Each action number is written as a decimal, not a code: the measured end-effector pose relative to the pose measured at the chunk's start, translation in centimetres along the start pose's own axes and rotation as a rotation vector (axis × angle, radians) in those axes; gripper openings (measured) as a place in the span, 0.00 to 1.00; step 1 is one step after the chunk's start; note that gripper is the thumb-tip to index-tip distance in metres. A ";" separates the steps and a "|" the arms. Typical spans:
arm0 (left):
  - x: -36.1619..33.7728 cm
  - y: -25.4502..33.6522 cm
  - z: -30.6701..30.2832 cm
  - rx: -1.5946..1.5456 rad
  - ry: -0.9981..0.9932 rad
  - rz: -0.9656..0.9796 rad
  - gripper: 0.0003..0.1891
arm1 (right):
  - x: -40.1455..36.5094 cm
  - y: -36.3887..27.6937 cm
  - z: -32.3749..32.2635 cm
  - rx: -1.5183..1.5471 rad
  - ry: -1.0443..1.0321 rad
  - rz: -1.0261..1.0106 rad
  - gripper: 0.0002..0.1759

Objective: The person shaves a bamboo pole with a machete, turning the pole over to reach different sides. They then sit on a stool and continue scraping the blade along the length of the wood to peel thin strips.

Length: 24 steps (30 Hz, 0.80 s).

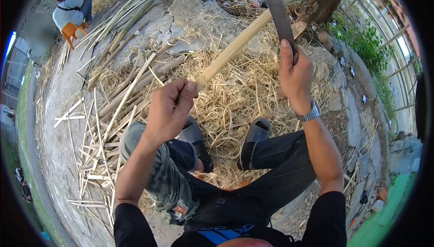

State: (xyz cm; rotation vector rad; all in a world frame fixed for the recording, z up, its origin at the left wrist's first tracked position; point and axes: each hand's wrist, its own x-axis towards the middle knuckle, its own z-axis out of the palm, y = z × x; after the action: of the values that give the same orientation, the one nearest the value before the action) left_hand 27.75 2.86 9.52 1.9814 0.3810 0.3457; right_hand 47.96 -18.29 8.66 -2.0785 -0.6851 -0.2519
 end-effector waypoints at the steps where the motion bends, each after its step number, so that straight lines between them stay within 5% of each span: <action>1: 0.1 0.7 0.6 0.087 0.023 0.042 0.19 | -0.6 0.0 -0.1 -0.016 -0.008 0.001 0.29; 3: 1.3 1.0 1.8 0.042 0.007 0.056 0.19 | -2.4 -0.1 0.8 0.055 -0.084 -0.113 0.29; 5: 3.2 -0.1 2.6 -0.102 -0.059 0.072 0.17 | -4.4 -1.3 1.0 0.059 -0.389 -0.172 0.29; 6: 3.8 0.5 2.6 -0.085 -0.078 0.090 0.17 | -4.3 -2.0 1.0 0.005 -0.379 -0.227 0.29; 10: 4.7 0.8 3.3 -0.245 0.064 0.076 0.13 | -2.6 -1.6 -0.5 0.473 -0.223 0.099 0.28; 12: 4.7 0.5 5.2 -0.507 0.277 0.271 0.11 | -2.5 -1.5 -1.8 0.597 -0.255 0.172 0.23; 14: 3.8 1.2 6.3 -0.455 0.193 0.253 0.10 | -3.2 -0.5 -1.4 0.569 -0.238 -0.019 0.19; 16: 3.3 1.8 8.2 -0.616 0.097 0.264 0.08 | -4.6 -3.2 -1.8 0.745 -0.170 0.079 0.16; 19: 2.4 1.7 9.9 -0.753 0.107 0.226 0.08 | -5.5 -2.9 -1.9 0.501 -0.413 0.135 0.12; 20: 2.2 1.4 9.6 -0.749 0.118 0.219 0.08 | -5.4 -2.5 -1.8 0.507 -0.426 0.135 0.12; 22: 2.2 1.5 7.8 -0.233 0.083 0.200 0.13 | -5.3 -1.5 -1.7 0.622 -0.416 0.345 0.11; 23: 2.0 2.5 5.9 0.052 -0.030 0.152 0.17 | -5.1 -0.6 -1.7 0.537 -0.384 0.276 0.11; 24: 1.5 3.2 4.4 0.193 0.069 0.320 0.17 | -4.7 0.0 -2.2 0.531 -0.379 0.277 0.11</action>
State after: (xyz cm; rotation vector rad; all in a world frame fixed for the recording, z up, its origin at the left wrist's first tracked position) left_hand 31.24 -1.43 10.65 2.2273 0.1419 0.6002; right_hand 44.25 -21.83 7.95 -1.6848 -0.5929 0.4485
